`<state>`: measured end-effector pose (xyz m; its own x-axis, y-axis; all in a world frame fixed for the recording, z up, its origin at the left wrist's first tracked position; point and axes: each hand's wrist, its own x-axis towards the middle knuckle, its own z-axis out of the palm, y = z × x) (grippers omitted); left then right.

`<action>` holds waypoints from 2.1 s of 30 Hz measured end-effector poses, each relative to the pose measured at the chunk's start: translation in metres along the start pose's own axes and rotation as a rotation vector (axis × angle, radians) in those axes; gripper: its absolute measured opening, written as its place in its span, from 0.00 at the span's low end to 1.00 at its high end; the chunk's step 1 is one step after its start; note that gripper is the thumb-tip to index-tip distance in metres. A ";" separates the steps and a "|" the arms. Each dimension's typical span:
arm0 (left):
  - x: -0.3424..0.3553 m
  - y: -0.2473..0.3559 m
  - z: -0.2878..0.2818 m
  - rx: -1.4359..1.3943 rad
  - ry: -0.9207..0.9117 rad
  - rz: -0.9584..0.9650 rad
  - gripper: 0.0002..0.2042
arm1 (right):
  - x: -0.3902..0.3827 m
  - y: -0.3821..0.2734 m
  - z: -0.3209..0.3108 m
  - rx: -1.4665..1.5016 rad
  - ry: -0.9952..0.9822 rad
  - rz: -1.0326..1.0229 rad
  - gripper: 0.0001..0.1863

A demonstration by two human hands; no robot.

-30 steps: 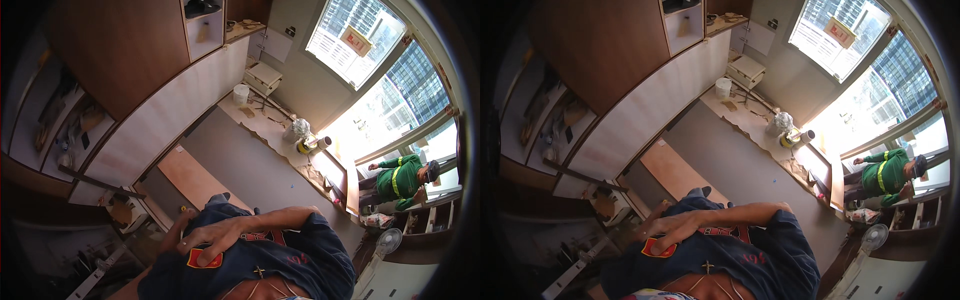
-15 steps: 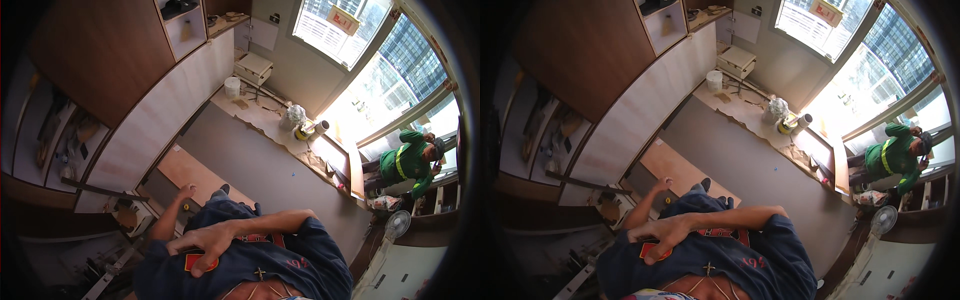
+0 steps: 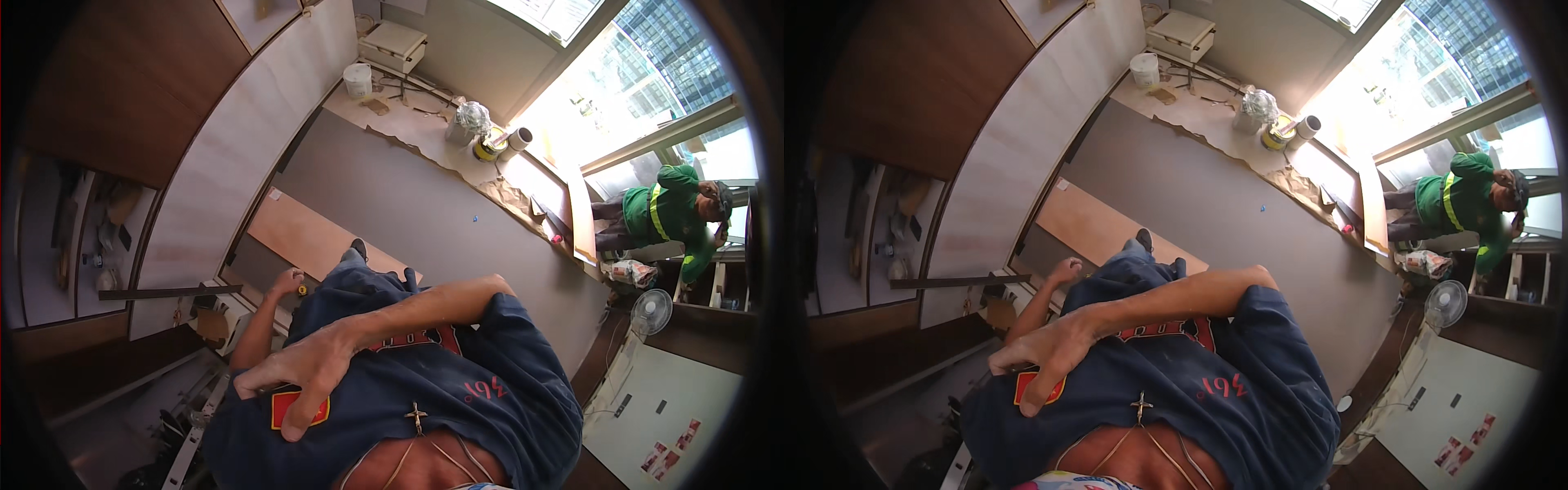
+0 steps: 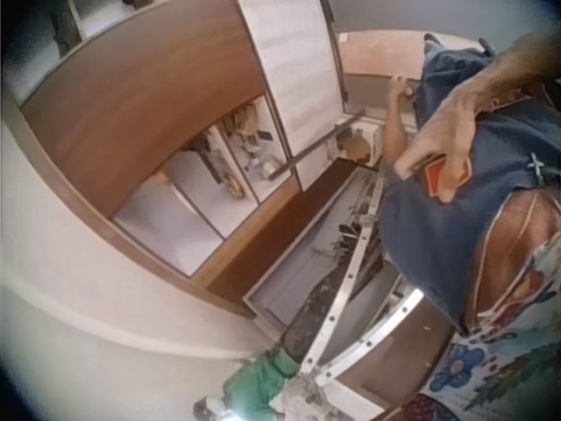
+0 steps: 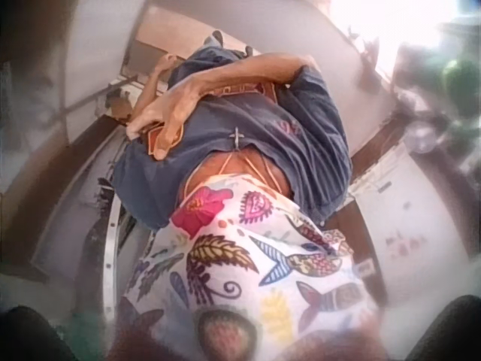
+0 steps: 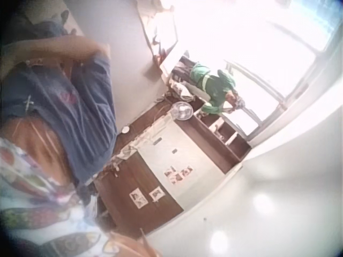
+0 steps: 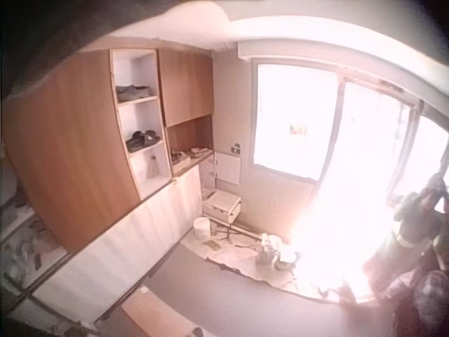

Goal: The person measures a large wooden board on the floor using a tape measure and marks it with a utility knife. They then cut the board along the marked line and lift the separated piece.

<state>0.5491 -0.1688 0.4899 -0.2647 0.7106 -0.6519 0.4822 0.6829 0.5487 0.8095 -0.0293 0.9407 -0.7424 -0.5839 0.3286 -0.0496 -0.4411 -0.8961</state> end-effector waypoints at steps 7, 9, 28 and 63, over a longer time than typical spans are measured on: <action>0.027 -0.018 -0.006 -0.058 -0.039 -0.040 0.19 | -0.006 -0.012 -0.040 -0.159 0.071 -0.026 0.26; 0.031 -0.009 -0.015 0.005 -0.012 -0.008 0.20 | -0.007 -0.020 -0.059 -0.213 0.078 -0.012 0.26; 0.146 0.005 -0.129 -0.114 0.100 -0.005 0.21 | 0.061 -0.021 -0.217 -0.069 -0.047 0.046 0.25; 0.591 0.430 -0.188 -0.122 0.067 -0.018 0.13 | -0.339 -0.300 -0.774 0.287 -0.420 0.050 0.25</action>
<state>0.4430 0.5767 0.4395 -0.3298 0.7048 -0.6281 0.3727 0.7085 0.5993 0.5590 0.8288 0.8671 -0.4040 -0.8064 0.4318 0.2085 -0.5408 -0.8149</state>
